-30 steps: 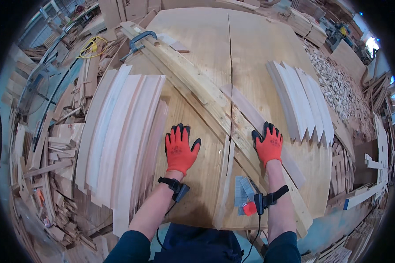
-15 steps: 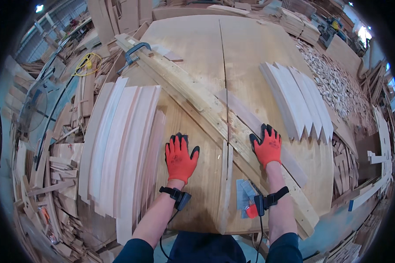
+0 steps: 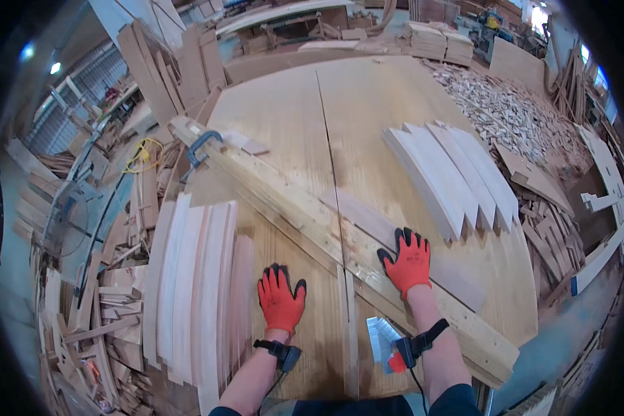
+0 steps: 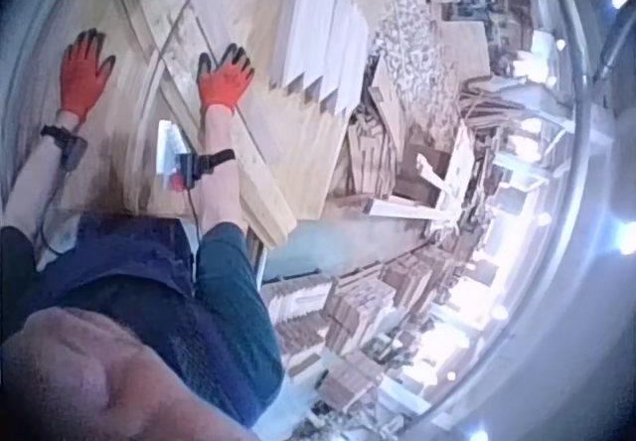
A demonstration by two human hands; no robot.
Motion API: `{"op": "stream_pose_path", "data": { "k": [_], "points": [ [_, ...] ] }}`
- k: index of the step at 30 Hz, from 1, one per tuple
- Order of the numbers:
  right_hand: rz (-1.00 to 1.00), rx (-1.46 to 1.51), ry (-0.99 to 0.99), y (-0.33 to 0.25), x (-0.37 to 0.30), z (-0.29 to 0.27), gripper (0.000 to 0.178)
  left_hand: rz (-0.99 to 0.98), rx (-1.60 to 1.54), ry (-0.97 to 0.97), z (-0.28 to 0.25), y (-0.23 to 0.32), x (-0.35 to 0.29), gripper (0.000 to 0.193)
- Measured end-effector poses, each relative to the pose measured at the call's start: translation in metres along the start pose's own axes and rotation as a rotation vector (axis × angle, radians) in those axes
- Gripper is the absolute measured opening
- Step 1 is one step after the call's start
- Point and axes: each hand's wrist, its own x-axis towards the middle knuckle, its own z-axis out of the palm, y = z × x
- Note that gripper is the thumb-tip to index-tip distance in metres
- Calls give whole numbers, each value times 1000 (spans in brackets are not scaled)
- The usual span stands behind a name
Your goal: The person picks up wooden planks from a stack and places them on a workbench. They use a tape measure to measure the length of the planks and then move them to a different pile on the workbench. The person repeats this process for multiple planks.
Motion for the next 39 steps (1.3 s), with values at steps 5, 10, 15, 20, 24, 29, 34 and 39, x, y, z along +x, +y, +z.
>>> {"op": "stream_pose_path", "data": {
  "k": [5,10,15,20,24,29,34,39],
  "points": [
    [-2,6,-23,10,-17,-5,75,-16,34,14,6,4,-23,74],
    [64,-40,-88,16,-24,-16,76,-9,27,37,-3,9,-48,73],
    [12,-203,-231,1,-41,-41,58,-3,20,70,-10,-9,-91,71],
    [-14,-203,-65,8,-55,-27,42,-10,11,48,-20,-9,-126,70],
    [-97,-223,-89,-2,-85,-25,43,0,-35,103,-24,-23,-159,66],
    [-63,-36,-135,41,-171,-56,61,9,-495,144,-47,14,-122,60],
    [144,13,-223,112,-279,-84,79,135,-26,49,-46,89,-28,70],
    [241,-21,-367,142,-351,-115,92,21,235,-289,-22,91,10,67]
  ]
}}
